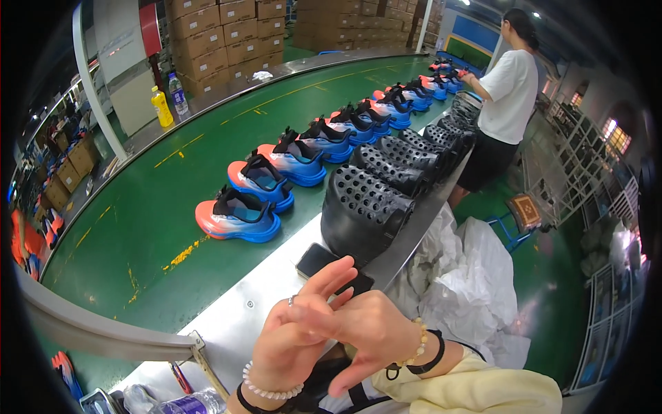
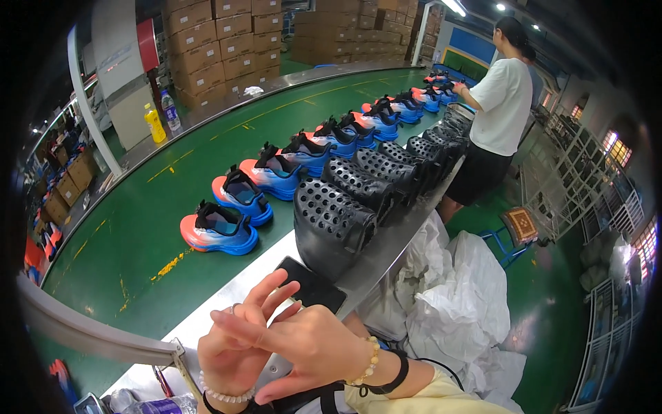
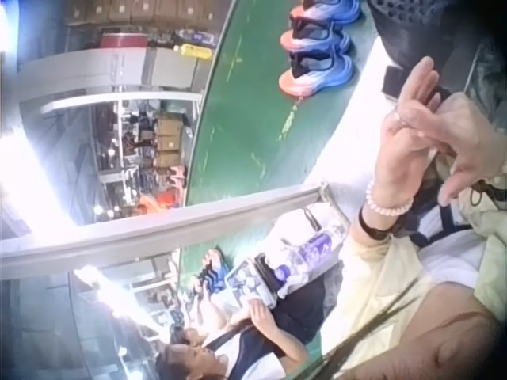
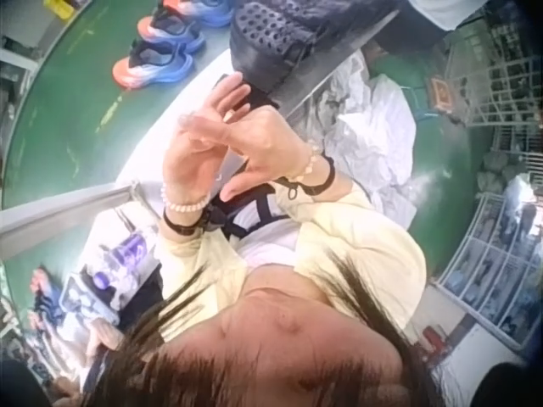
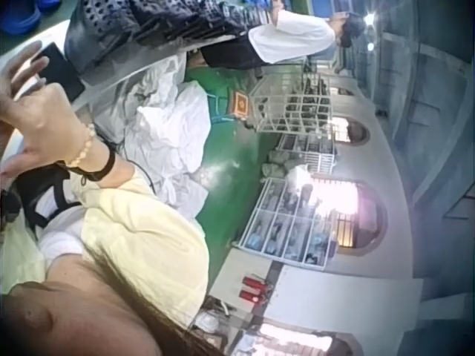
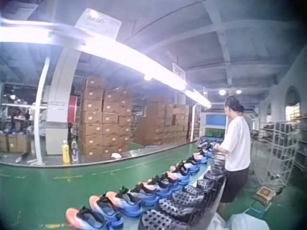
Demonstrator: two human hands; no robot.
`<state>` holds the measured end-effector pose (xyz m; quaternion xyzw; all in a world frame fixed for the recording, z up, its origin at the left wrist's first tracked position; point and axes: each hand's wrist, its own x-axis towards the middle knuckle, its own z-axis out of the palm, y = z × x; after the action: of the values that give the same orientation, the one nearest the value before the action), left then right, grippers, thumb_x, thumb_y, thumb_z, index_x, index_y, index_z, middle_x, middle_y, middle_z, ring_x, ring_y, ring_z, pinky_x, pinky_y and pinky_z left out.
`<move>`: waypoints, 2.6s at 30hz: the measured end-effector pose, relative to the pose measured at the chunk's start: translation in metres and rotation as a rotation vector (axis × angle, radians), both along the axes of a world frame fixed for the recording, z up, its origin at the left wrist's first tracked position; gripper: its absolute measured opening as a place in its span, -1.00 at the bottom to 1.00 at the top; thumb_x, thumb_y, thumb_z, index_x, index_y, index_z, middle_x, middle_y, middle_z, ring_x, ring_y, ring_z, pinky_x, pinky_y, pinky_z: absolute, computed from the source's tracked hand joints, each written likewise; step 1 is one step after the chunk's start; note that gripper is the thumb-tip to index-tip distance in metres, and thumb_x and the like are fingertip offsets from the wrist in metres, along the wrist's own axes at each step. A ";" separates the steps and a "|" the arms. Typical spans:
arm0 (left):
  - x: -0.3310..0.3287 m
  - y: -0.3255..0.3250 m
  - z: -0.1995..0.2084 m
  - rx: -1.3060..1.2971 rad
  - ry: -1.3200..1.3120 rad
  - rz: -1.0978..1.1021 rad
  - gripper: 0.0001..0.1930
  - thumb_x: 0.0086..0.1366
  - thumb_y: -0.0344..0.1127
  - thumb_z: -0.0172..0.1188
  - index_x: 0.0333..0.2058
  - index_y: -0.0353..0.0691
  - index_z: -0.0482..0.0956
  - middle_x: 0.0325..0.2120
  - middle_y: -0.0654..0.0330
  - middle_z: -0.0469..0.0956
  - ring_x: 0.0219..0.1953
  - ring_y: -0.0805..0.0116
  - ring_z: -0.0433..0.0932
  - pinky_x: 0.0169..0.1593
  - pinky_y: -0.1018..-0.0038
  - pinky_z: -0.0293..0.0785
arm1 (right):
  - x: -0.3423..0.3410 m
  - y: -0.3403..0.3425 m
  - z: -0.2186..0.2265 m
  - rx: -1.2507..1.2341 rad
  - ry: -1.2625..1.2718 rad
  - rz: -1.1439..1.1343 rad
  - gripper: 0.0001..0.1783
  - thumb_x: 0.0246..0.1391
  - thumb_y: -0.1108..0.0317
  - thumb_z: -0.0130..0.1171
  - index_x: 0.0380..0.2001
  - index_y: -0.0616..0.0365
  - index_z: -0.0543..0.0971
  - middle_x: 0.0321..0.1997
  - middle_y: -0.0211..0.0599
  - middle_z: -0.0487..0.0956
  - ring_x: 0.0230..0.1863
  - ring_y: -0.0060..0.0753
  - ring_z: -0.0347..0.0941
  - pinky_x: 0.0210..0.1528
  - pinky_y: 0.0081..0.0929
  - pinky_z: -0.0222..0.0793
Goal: Organizing and manipulating shoe outsoles and upper components on a production line.
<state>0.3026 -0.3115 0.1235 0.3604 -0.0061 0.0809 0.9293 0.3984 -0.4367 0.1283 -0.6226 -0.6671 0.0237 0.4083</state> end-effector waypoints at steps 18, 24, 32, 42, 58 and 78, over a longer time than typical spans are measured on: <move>0.021 -0.009 0.009 0.249 0.052 0.129 -0.37 -0.04 -0.29 0.06 0.06 -0.48 0.46 0.32 -0.13 0.16 0.37 -0.01 0.12 0.39 0.10 0.02 | 0.012 -0.009 -0.011 -0.125 0.987 0.305 0.41 -0.21 -0.65 0.02 0.45 0.12 -0.20 -0.71 -0.39 0.38 -0.69 -0.54 0.28 -0.54 -0.56 0.18; 0.024 -0.008 0.009 0.200 0.043 0.117 -0.57 -0.03 -0.33 0.07 -0.16 -0.43 0.58 0.31 -0.15 0.17 0.36 -0.03 0.13 0.38 0.08 0.02 | 0.024 -0.014 -0.010 -0.194 0.853 0.277 0.49 -0.37 -0.58 0.24 0.42 0.28 -0.06 -0.54 -0.39 0.49 -0.63 -0.55 0.34 -0.55 -0.57 0.24; 0.029 -0.007 -0.004 0.036 0.007 -0.010 -0.79 0.03 -0.37 0.06 -0.41 -0.35 0.59 0.30 -0.16 0.16 0.35 -0.12 0.09 0.36 0.01 0.03 | 0.036 -0.021 -0.005 -0.195 0.218 0.051 0.26 -0.27 -0.45 0.30 0.39 0.12 0.16 -0.73 -0.40 0.31 -0.72 -0.41 0.31 -0.60 -0.54 0.19; 0.044 -0.031 -0.006 -0.113 0.082 0.077 -0.34 0.04 -0.36 0.02 0.16 -0.52 0.27 0.29 -0.11 0.18 0.36 0.07 0.11 0.40 0.18 0.00 | 0.036 -0.022 -0.022 0.019 0.115 -0.125 0.16 -0.09 -0.42 0.18 0.43 0.03 0.07 -0.76 -0.38 0.30 -0.73 -0.31 0.29 -0.56 -0.44 0.21; 0.131 0.112 -0.164 1.523 0.647 0.932 -0.41 0.03 -0.24 0.38 0.07 -0.20 0.44 0.39 -0.11 -0.09 0.31 -0.24 0.14 0.32 0.05 0.13 | 0.167 -0.041 0.020 -0.474 -0.465 -0.963 -0.33 0.03 -0.28 0.13 -0.37 0.26 0.53 -0.53 -0.13 0.58 -0.47 -0.09 0.58 -0.40 -0.24 0.46; 0.109 0.127 -0.184 1.096 0.464 1.215 -0.26 -0.04 -0.44 0.40 0.15 -0.18 0.28 0.10 0.00 0.33 0.14 -0.02 0.37 0.15 0.25 0.34 | 0.140 0.098 0.062 -0.441 -0.303 -0.261 -0.32 -0.13 -0.23 0.31 -0.59 0.33 0.60 -0.63 0.04 0.55 -0.49 0.04 0.56 -0.36 -0.18 0.46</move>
<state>0.4118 -0.1844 -0.0609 0.7078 0.3410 0.4754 0.3960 0.5387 -0.3383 0.1901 -0.7734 -0.6134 0.0222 0.1585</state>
